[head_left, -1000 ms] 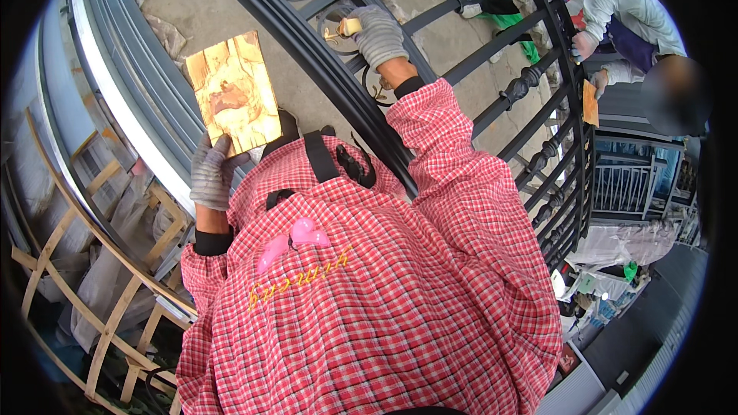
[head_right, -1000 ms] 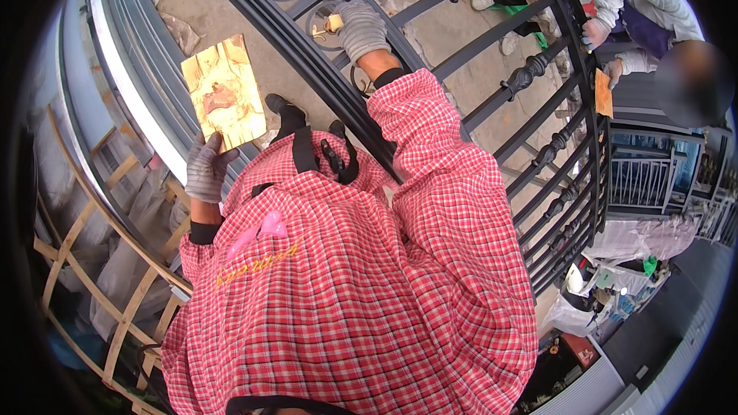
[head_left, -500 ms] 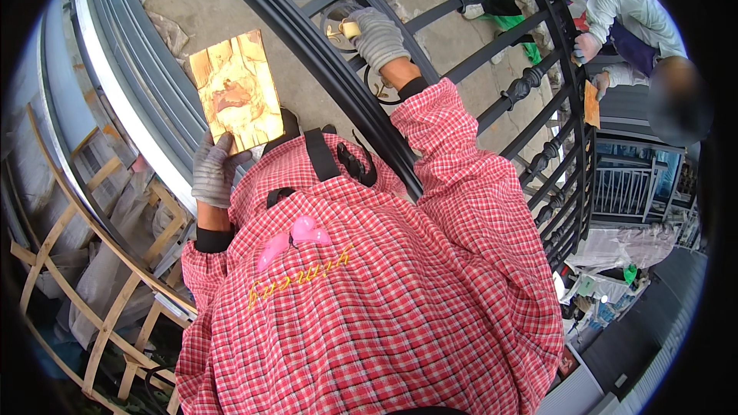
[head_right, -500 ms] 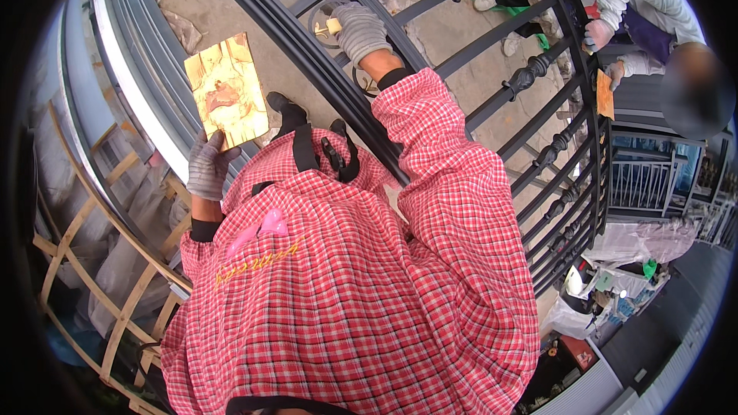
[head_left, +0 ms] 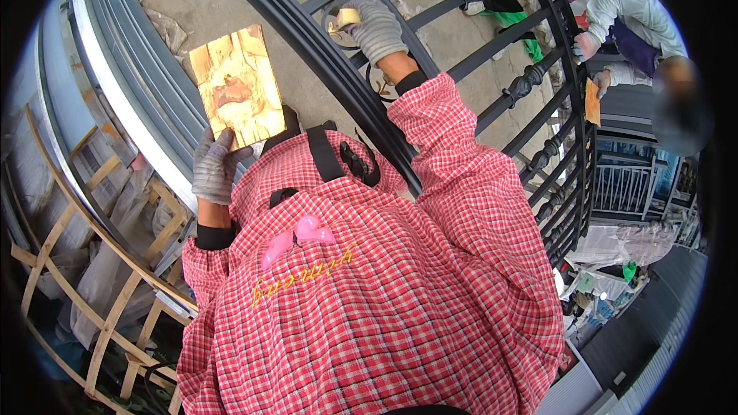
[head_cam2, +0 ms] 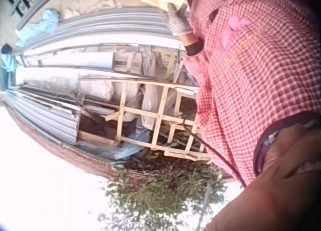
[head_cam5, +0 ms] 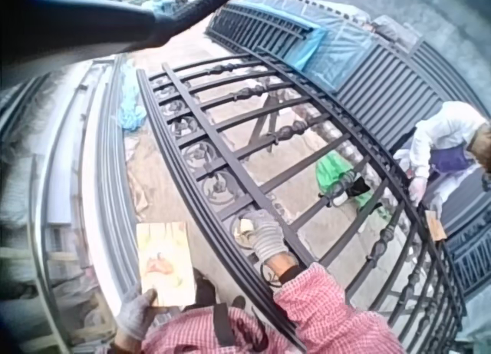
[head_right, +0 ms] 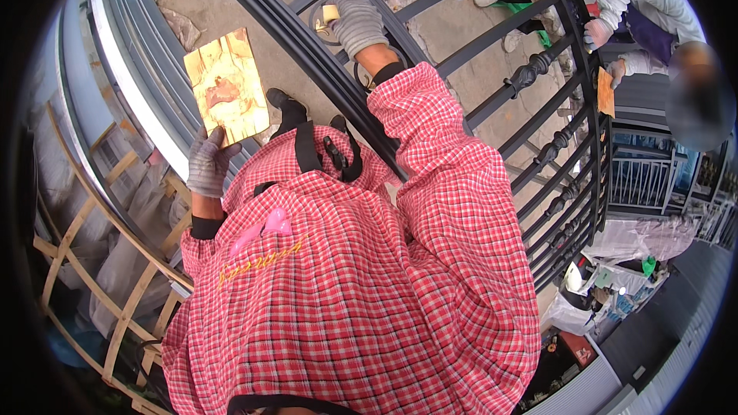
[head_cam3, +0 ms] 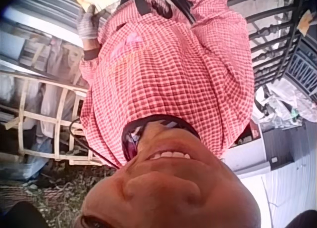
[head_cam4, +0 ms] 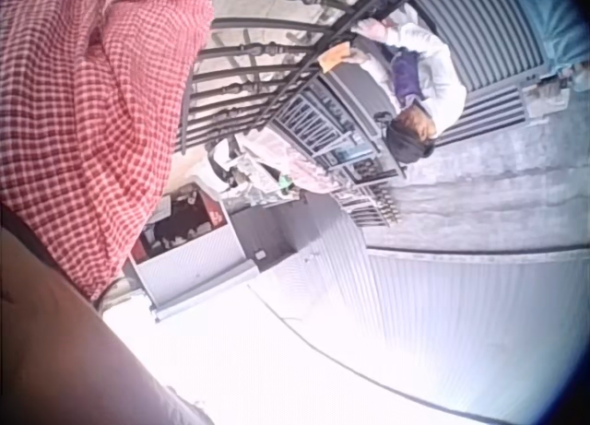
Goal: The person picks up a yellow polishing pad and rubs it along the ornate bars of a black metal gate. They continue polishing the same gate section repeatedly while another person works nearby.
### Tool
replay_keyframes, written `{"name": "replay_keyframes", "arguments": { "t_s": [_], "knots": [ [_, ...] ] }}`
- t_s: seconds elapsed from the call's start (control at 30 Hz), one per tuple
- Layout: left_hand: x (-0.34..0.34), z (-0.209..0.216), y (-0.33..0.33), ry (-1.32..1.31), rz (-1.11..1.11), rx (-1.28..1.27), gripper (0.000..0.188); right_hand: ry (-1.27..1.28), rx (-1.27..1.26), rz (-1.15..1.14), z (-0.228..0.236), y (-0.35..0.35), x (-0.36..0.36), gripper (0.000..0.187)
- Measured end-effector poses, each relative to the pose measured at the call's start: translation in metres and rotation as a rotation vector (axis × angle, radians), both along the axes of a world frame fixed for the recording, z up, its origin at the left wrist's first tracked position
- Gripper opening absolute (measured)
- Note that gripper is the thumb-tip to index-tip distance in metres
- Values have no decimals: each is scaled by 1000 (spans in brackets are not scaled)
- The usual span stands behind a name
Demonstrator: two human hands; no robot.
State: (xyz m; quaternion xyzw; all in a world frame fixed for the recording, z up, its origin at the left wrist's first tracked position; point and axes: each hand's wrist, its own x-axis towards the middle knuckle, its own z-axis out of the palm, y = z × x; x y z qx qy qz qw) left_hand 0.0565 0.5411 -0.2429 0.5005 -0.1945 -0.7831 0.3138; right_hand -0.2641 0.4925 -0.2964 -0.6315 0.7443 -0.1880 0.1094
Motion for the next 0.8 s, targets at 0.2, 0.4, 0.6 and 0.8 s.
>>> {"name": "replay_keyframes", "arguments": {
  "t_s": [0.2, 0.4, 0.6, 0.8],
  "knots": [
    [-1, 4, -1, -1, 13, 2, 42, -38, 187, 17, 21, 2, -11, 24],
    [-5, 6, -13, 25, -13, -3, 46, -371, 54, 261, 95, 3, 72, 31],
    [-6, -1, -31, 14, -42, 5, 47, -105, 79, 439, 74, -21, 115, 29],
    [3, 5, -66, 49, -47, -48, 42, 56, 78, 529, 84, -47, 132, 27]
  ]
}}
